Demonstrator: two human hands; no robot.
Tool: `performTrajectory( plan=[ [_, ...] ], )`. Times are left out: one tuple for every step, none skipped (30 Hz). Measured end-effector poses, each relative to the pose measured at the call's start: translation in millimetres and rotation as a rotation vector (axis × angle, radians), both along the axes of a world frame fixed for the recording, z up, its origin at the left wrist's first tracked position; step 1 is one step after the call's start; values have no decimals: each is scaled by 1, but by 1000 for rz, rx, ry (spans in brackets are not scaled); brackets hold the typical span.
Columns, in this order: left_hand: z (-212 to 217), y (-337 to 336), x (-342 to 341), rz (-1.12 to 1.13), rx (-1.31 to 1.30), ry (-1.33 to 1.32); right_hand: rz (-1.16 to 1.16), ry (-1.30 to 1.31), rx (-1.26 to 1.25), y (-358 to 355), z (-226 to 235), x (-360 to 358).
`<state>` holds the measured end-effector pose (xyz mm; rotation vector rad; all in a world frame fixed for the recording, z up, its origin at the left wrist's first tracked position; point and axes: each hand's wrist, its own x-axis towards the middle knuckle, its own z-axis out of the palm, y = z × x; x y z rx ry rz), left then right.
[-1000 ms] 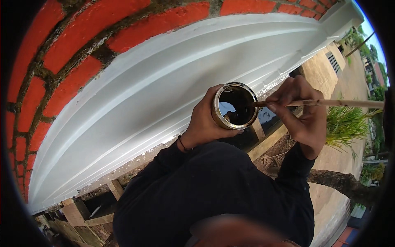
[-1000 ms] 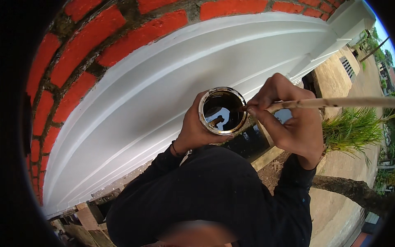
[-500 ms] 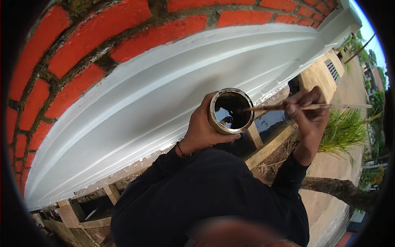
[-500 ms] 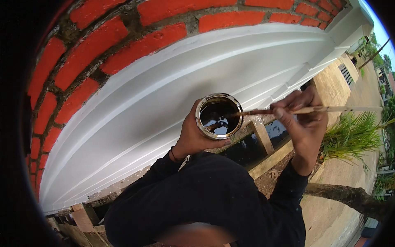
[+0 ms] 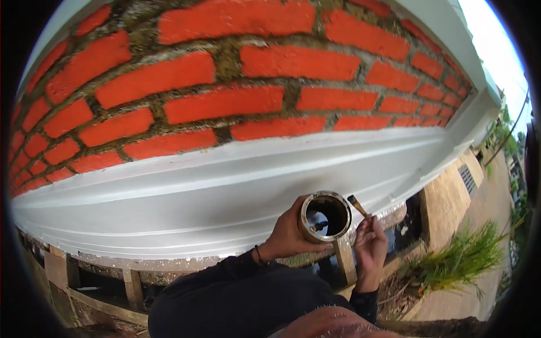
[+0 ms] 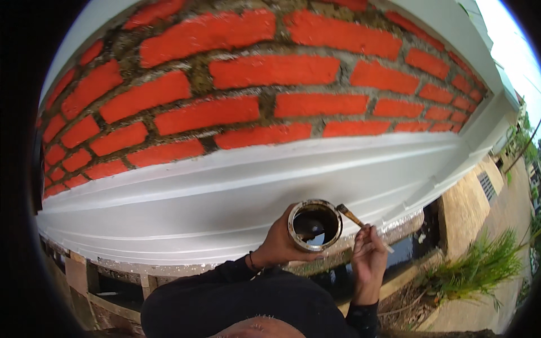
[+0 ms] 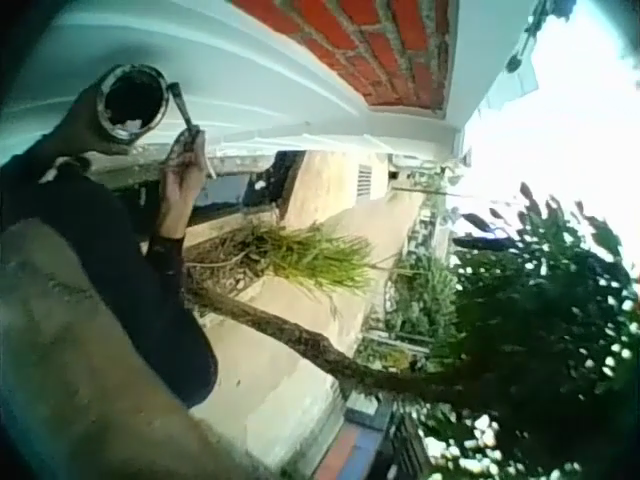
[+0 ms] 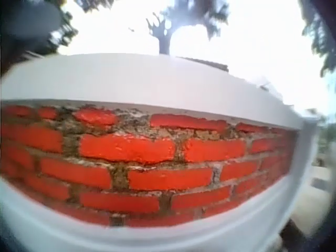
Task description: The person is painting the grout lines between bricks on a wall using a paintbrush and black paint.
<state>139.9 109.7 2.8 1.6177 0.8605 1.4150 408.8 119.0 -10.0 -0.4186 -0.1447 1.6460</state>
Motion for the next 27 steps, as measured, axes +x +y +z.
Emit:
performTrajectory(
  plan=[
    [0, -2, 0, 4, -19, -15, 60, 85, 8, 4, -3, -4],
    [1, -4, -1, 6, -36, -32, 60, 153, 12, 10, -1, -10],
    [5, -7, -3, 2, -58, -17, 76, 195, 68, 15, 9, -16],
    [4, -9, -4, 12, -44, 1, 86, 235, 119, 18, 23, -23],
    [1, -10, -4, 10, -52, -7, 42, 173, 196, 25, 42, -28],
    [-3, -12, -4, 4, -63, -13, -6, 114, 270, 32, 63, -35],
    [-4, -13, -4, 8, -50, -13, -133, 48, 369, 39, 86, -46],
    [-5, -16, -4, 3, -69, 15, -154, 17, 524, 47, 109, -49],
    [-9, -20, -7, 8, -92, 41, -280, -102, 646, 54, 130, -60],
    [-12, -23, -8, 21, -87, 38, -349, -171, 906, 58, 152, -76],
    [-11, -26, -8, 18, -105, 46, -445, -316, 991, 57, 179, -86],
    [-8, -26, -6, 1, -120, 62, -568, -461, 1210, 55, 209, -99],
    [-3, -27, -4, -13, -158, 105, -768, -548, 1310, 53, 228, -109],
    [-1, -25, -3, -14, -149, 105, -773, -547, 1319, 50, 244, -120],
    [1, -24, -2, -38, -164, 125, -916, -691, 1525, 47, 257, -130],
    [0, -24, -3, -54, -184, 140, -1049, -836, 1728, 47, 264, -142],
    [-1, -25, -4, -46, -181, 136, -1043, -830, 1734, 50, 270, -151],
    [-1, -25, -3, -36, -158, 133, -1093, -891, 1841, 51, 275, -157],
    [-1, -25, -3, -26, -134, 131, -1144, -953, 1947, 53, 279, -161],
    [-3, -24, -2, -27, -129, 130, -1147, -953, 1952, 55, 283, -163],
    [-4, -23, -2, -28, -132, 113, -1150, -988, 1989, 57, 286, -164],
    [-6, -23, -2, -29, -134, 98, -1153, -1024, 2024, 58, 289, -166],
    [-7, -22, -2, -28, -131, 98, -1144, -997, 2039, 60, 292, -170],
    [-8, -22, -2, -27, -131, 92, -1147, -997, 2041, 60, 295, -173],
    [-9, -22, -3, -27, -131, 86, -1147, -1046, 2070, 60, 298, -176],
    [-9, -22, -2, -29, -128, 88, -1146, -1095, 2099, 60, 300, -178],
    [-9, -22, -2, -26, -123, 84, -1193, -1111, 2093, 62, 299, -180]
  ],
)
